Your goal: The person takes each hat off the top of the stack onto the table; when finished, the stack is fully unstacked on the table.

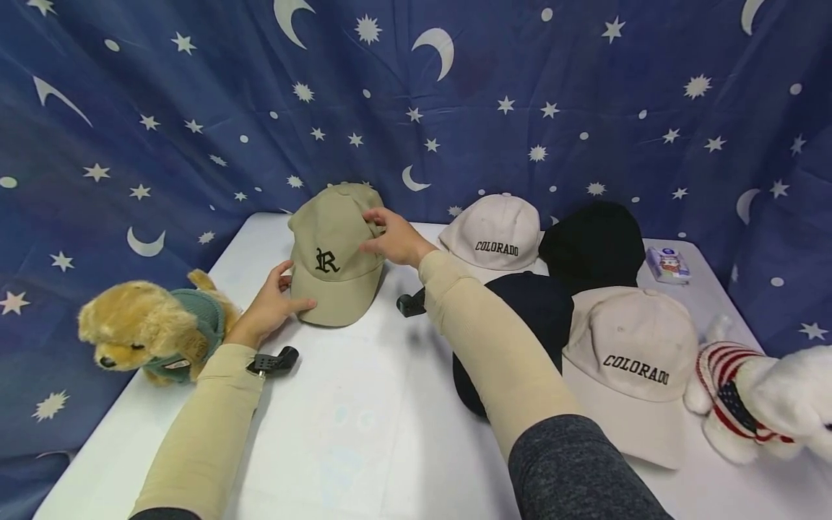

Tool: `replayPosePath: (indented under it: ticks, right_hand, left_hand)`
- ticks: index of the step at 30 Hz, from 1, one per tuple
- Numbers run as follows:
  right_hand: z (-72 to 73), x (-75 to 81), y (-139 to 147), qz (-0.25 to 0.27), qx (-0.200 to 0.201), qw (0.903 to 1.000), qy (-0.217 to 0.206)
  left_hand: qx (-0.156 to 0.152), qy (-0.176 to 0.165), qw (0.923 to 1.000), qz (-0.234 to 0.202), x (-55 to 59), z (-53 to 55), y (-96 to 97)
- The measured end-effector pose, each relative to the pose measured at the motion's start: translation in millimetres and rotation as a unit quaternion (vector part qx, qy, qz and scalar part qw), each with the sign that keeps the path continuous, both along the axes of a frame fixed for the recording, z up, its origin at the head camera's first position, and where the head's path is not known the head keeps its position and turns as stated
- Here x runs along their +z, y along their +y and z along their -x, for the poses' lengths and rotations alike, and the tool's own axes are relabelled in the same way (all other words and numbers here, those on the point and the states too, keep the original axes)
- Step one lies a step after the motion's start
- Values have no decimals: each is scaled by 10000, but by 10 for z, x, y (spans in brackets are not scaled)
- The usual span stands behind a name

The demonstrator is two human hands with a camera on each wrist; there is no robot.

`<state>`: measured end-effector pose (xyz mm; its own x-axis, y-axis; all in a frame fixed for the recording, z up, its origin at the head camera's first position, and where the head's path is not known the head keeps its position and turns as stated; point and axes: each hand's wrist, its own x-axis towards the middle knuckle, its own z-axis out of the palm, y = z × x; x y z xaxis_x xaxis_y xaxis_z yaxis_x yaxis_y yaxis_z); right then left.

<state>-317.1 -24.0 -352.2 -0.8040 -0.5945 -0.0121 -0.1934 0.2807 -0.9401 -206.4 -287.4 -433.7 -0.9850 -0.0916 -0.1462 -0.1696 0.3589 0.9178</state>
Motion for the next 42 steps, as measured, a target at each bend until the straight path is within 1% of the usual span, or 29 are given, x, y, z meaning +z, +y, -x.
replayPosePath:
  ticks: [3,7,11,19,24,29,32,36,42]
  right_hand:
    - [4,-24,26,6,-28,10000,38]
    - [17,-51,66,-73,-72,9999,131]
    - [23,-51,107,-248,-175,9991,295]
    - [6,34,205,-309,-466,9969,545]
    - [-21,103,253,-143,-533,9965,632]
    - [-53,168,273,87,-416,9968,672]
    - [-62,190,274,169,-274,9972,671]
    - [-66,197,281,231,-68,9981,569]
    - [-95,228,317,177,-57,9986,487]
  left_hand:
    - [-4,58,9999,-152,37,-18,2]
    - [-41,8,9999,-121,79,-63,0]
    - [-49,-61,9999,-64,74,-91,-2]
    - [-184,2,9998,-71,68,-113,6]
    - [-217,-61,9996,-196,57,-131,2]
    - [-285,-72,9992,-289,55,-139,2]
    - [-382,-68,9987,-330,65,-141,16]
    - [-530,-128,9977,-401,68,-151,40]
    - [-686,-151,9965,-454,83,-192,62]
